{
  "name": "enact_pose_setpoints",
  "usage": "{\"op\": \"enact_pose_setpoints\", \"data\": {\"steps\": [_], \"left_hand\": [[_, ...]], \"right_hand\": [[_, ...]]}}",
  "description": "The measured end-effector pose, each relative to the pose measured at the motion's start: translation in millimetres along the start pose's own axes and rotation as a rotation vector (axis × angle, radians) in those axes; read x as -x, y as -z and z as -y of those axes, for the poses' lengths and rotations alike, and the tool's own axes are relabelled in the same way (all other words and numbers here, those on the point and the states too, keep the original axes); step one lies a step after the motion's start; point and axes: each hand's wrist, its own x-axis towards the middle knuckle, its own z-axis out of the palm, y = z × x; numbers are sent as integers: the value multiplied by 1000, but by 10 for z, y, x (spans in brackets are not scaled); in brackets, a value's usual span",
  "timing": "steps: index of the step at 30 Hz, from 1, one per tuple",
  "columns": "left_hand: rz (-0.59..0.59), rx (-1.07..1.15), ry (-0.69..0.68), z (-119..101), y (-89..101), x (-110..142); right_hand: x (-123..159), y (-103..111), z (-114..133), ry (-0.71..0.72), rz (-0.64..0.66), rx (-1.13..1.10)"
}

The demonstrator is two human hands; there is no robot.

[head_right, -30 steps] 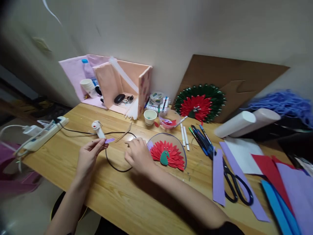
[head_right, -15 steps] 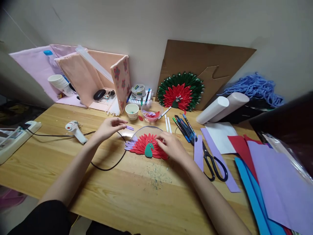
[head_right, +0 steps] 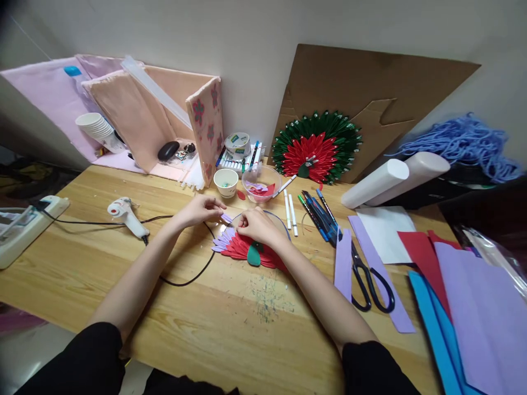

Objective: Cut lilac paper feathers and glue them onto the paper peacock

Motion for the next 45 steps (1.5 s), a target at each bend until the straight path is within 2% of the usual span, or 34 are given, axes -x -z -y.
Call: {"op": "enact_pose_setpoints", "data": {"steps": [7,17,23,29,45], "left_hand": [[64,-18,9,87,-71,-84],[42,-58,1,98,-27,-88],[62,-103,-37,140,-81,-109],[112,-158,-76,100,-156,-82],[187,-280,-144,78,-229,-75]], "right_hand": [[-13,13,-12,-7,56,-18],[-18,-18,-6,-10,61,-1],[-31,-18,-74,19,101,-88],[-38,-58,-192,13,149,-212],[-47,-55,-234,33,159,-257]]}}
